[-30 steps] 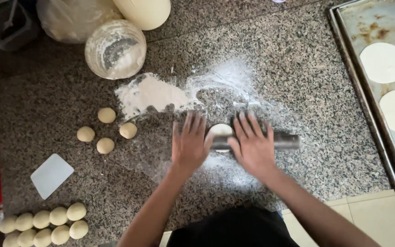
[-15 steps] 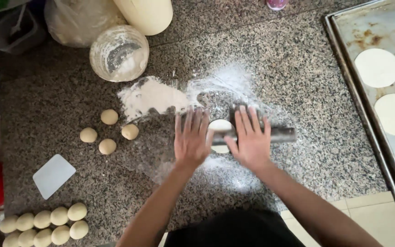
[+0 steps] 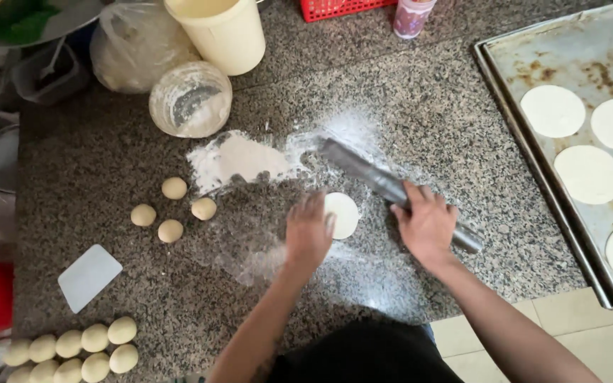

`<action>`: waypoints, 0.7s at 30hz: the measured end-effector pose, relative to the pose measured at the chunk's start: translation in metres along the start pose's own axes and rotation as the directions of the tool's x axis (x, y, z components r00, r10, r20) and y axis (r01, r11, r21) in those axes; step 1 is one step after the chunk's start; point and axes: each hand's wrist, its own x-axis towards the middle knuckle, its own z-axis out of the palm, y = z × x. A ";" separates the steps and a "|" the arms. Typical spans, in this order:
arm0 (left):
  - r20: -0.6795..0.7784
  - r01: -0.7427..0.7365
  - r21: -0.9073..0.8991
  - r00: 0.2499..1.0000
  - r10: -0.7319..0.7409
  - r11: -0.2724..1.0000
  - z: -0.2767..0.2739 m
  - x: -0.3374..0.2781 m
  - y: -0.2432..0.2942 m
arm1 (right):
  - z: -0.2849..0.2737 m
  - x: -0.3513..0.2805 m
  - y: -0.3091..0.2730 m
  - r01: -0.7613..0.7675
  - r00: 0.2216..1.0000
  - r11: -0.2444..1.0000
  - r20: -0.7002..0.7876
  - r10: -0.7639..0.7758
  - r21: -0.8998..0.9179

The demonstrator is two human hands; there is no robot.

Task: Rolling out small pieces of dough into flat circles using a rolling pin and placing them on a baking tray.

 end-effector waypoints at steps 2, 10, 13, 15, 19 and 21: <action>-0.139 0.012 0.218 0.990 0.019 0.976 0.020 0.014 0.014 | -0.001 0.005 0.011 -0.116 0.993 0.990 0.022 0.114 0.078; 0.542 0.539 -0.566 0.814 -0.211 0.624 -0.016 0.025 0.026 | 0.007 0.009 0.021 -0.147 0.988 0.985 0.064 0.142 0.086; 0.475 0.454 -0.307 0.835 -0.279 0.836 -0.040 0.018 0.020 | 0.007 0.010 0.013 -0.066 0.998 0.997 0.013 0.066 0.043; 0.404 0.344 0.020 0.856 -0.323 0.939 -0.039 0.008 0.004 | 0.011 0.006 0.001 -0.002 1.000 1.000 -0.004 0.002 0.013; -0.178 -0.210 0.215 0.952 0.250 0.954 -0.047 -0.017 0.002 | 0.015 -0.020 -0.014 0.277 0.960 0.961 0.059 -0.275 -0.028; -0.092 -0.274 0.190 0.951 0.295 0.943 -0.058 -0.025 0.004 | 0.014 -0.030 -0.023 0.373 0.924 0.928 0.084 -0.372 0.007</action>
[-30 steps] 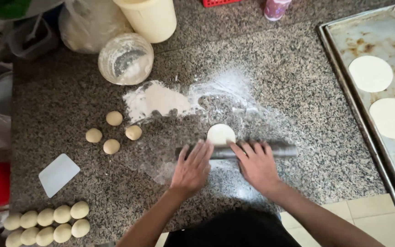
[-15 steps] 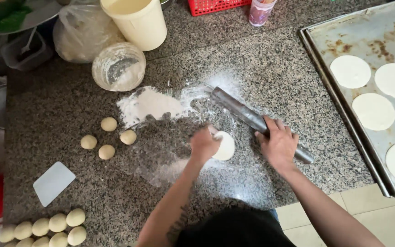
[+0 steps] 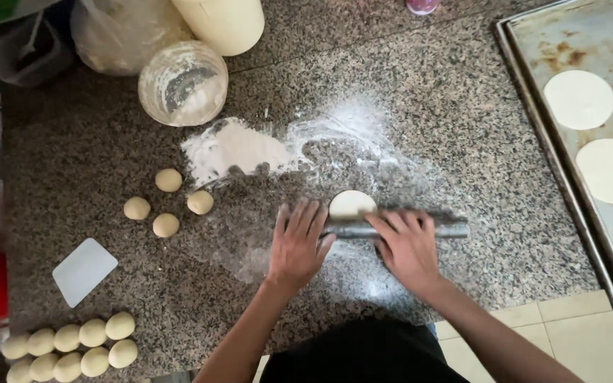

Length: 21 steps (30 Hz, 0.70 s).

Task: Rolling out small pieces of dough into flat circles using a rolling pin and placing them on a baking tray.

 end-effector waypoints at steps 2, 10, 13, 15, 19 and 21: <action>0.011 0.046 0.019 0.999 -0.046 0.999 0.005 -0.008 0.001 | -0.001 -0.005 -0.008 0.040 0.974 0.999 -0.222 -0.042 -0.013; 0.423 0.316 0.161 0.834 -0.355 0.935 0.009 0.149 -0.039 | -0.061 0.131 0.006 -0.223 0.953 0.975 0.208 0.219 -0.002; 0.289 0.302 0.209 0.890 -0.354 0.930 0.022 0.164 -0.046 | -0.041 0.147 0.021 -0.214 0.977 0.976 -0.007 0.215 0.051; 0.253 0.289 0.227 0.905 -0.342 0.930 0.019 0.154 -0.040 | -0.031 0.137 0.019 -0.182 0.970 0.980 -0.149 0.191 0.075; 0.183 0.219 0.159 0.952 -0.247 0.963 0.026 0.092 -0.021 | -0.006 0.086 0.004 -0.124 0.962 0.992 -0.248 0.112 -0.034; 0.003 0.114 0.163 0.993 -0.116 0.980 0.021 0.065 -0.011 | 0.011 0.061 0.000 -0.097 0.947 0.988 -0.317 0.055 -0.119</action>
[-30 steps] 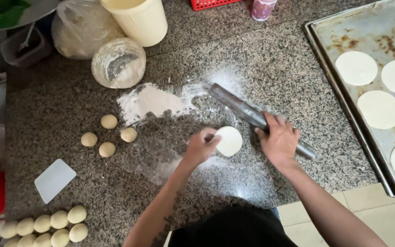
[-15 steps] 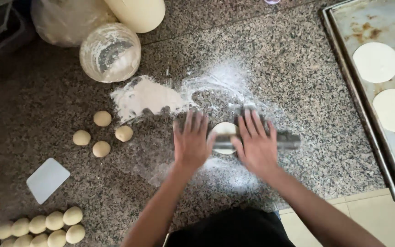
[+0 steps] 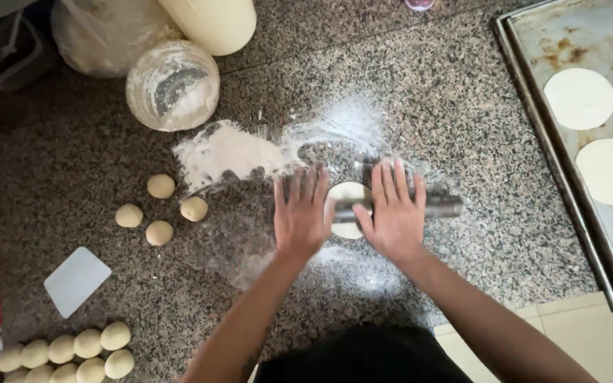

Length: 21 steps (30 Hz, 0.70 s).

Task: Rolling out small pieces of dough into flat circles using a rolling pin and placing them on a baking tray.

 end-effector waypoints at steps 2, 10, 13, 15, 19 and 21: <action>0.496 0.052 0.029 0.866 -0.060 0.998 -0.026 -0.016 0.012 | 0.001 -0.025 -0.001 0.046 0.999 0.996 -0.027 -0.044 0.079; 0.056 -0.305 -0.200 0.945 0.322 0.931 -0.013 -0.096 -0.005 | -0.026 -0.076 0.022 0.122 0.950 0.991 0.284 -0.132 0.053; 0.040 -0.215 -0.204 0.973 0.228 0.955 -0.003 -0.072 -0.003 | -0.030 -0.065 0.038 -0.067 0.929 0.998 0.365 0.056 0.017; 0.086 -0.113 -0.171 0.988 0.129 0.979 0.001 -0.053 0.013 | -0.029 -0.059 0.051 -0.194 0.915 0.980 0.354 0.195 -0.036; 0.190 0.096 -0.192 0.980 -0.059 0.977 0.039 -0.022 0.044 | -0.037 -0.046 0.070 -0.493 0.816 0.870 0.359 0.453 0.023; 0.158 0.121 -0.149 0.983 -0.098 0.981 0.079 -0.013 0.048 | -0.037 -0.046 0.074 -0.519 0.800 0.854 0.371 0.471 0.034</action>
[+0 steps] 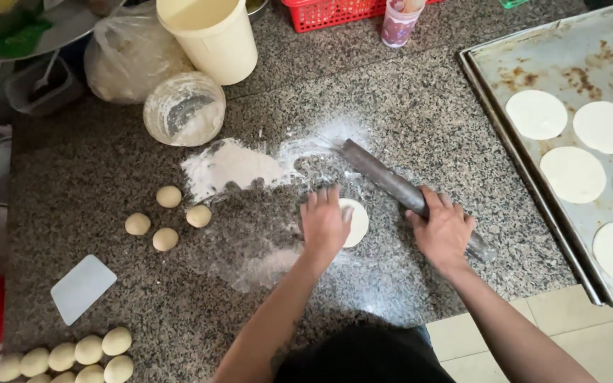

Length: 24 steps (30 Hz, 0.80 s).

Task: Rolling out small pieces of dough into flat circles using a rolling pin and placing them on a baking tray.

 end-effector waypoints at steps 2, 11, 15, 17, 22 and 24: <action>0.424 0.344 -0.078 0.861 -0.281 0.936 0.041 0.015 -0.008 | 0.007 0.002 0.005 -0.002 1.000 0.999 0.024 0.001 0.036; 0.488 0.450 -0.445 0.847 -0.211 0.774 -0.064 -0.034 -0.040 | -0.015 -0.004 -0.042 0.150 0.988 0.989 -0.029 -0.150 -0.021; -0.095 0.085 0.019 0.992 -0.083 0.996 -0.081 -0.051 -0.036 | 0.010 -0.015 -0.056 0.305 0.952 0.949 -0.008 -0.307 -0.085; -0.172 -0.108 0.038 0.979 0.113 0.993 -0.105 -0.058 -0.037 | 0.028 -0.027 -0.056 0.516 0.856 0.845 0.039 -0.516 -0.141; 0.172 -0.032 0.017 0.985 0.029 0.999 -0.110 -0.049 -0.042 | 0.011 -0.033 -0.078 0.574 0.814 0.816 -0.057 -0.578 -0.071; 0.243 0.043 0.039 0.969 -0.051 0.998 -0.105 -0.019 -0.043 | -0.011 -0.012 -0.097 0.531 0.847 0.844 0.074 -0.526 -0.077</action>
